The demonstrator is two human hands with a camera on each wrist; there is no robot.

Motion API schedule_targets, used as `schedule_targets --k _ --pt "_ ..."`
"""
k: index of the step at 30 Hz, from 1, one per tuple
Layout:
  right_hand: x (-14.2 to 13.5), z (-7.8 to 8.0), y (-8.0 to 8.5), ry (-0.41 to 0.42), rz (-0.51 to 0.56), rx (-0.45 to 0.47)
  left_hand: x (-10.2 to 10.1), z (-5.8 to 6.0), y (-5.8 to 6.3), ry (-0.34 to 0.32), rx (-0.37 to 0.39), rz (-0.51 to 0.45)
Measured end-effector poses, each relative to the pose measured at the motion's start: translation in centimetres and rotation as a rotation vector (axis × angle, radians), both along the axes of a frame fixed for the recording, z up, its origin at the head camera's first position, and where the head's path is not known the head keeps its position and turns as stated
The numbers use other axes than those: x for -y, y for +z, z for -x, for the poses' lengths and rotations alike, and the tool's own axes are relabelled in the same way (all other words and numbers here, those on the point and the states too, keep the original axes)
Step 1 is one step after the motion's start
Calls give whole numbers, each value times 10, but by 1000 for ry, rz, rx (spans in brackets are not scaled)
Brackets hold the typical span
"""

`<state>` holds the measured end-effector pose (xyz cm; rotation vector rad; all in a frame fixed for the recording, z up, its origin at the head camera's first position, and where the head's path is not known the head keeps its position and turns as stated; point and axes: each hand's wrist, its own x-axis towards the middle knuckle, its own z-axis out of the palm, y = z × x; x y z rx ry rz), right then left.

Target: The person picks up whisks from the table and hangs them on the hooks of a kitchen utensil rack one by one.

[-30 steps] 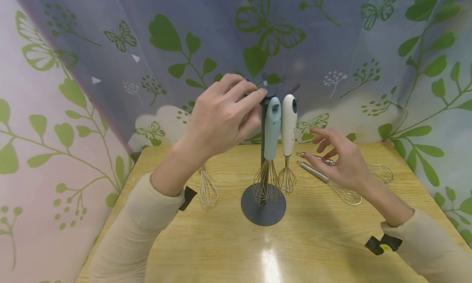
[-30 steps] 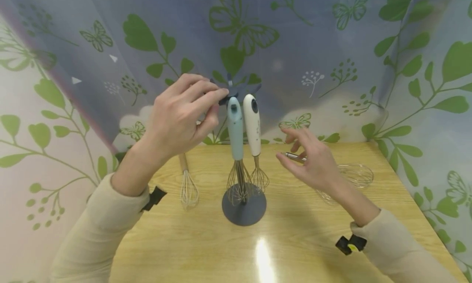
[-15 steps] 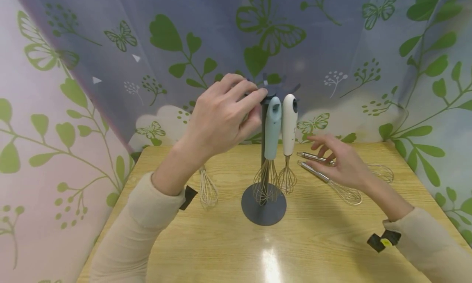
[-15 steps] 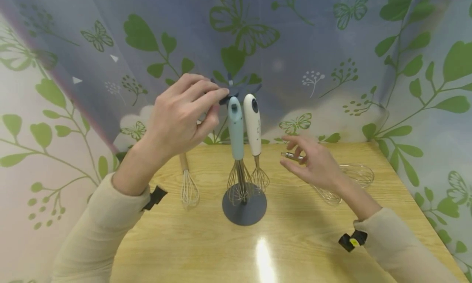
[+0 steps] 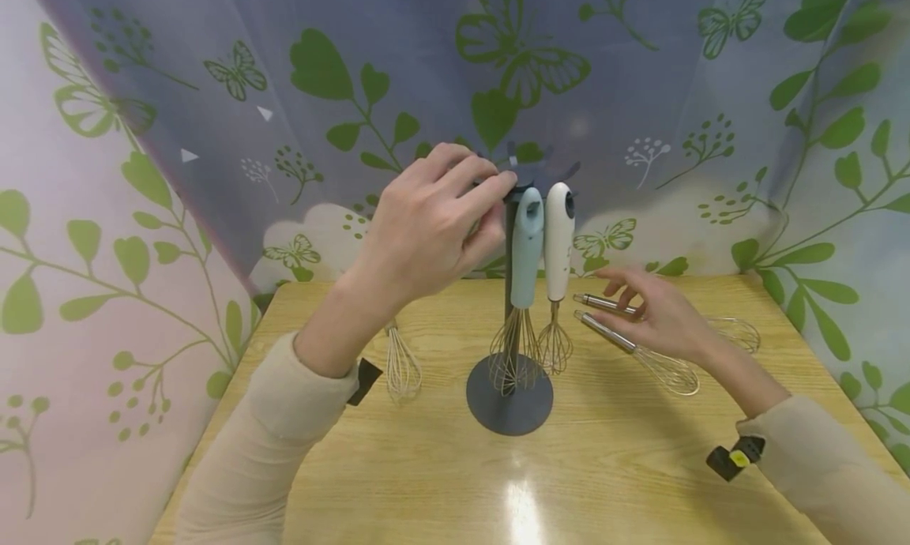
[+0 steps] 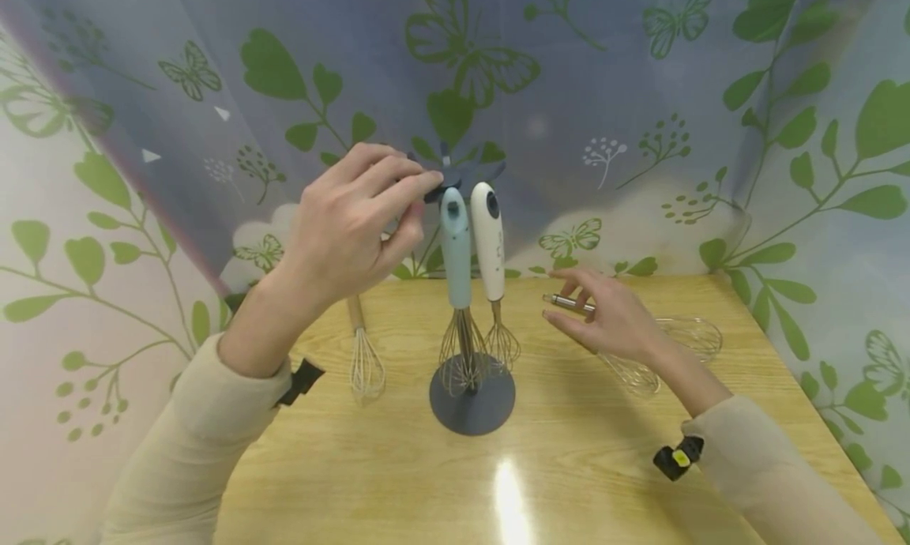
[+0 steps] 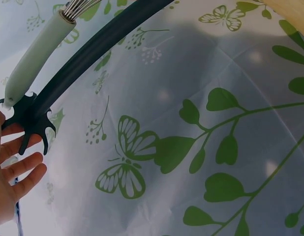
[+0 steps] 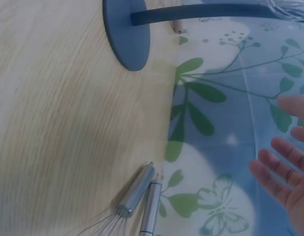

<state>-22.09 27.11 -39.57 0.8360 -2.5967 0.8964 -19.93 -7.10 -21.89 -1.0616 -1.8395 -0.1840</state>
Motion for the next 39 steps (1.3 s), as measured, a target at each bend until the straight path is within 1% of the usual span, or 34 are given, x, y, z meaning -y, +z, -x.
schedule_targets --k 5,10,17,21,27,39 --pt "-4 7 -7 -25 -27 76 0 0 0 6 -3 0" --pt "-7 13 -13 -57 -90 146 0 0 0 5 -2 0" --pt "-9 23 -22 -60 -142 158 1 -1 -1 8 -2 -3" --pt "-11 27 -25 -54 -167 177 1 -1 -1 7 -3 -5" --pt "-13 31 -31 -67 -200 209 0 -1 -1 4 -4 -6" --pt "-18 42 -42 -75 -221 255 -1 -1 -1 5 -2 -7"
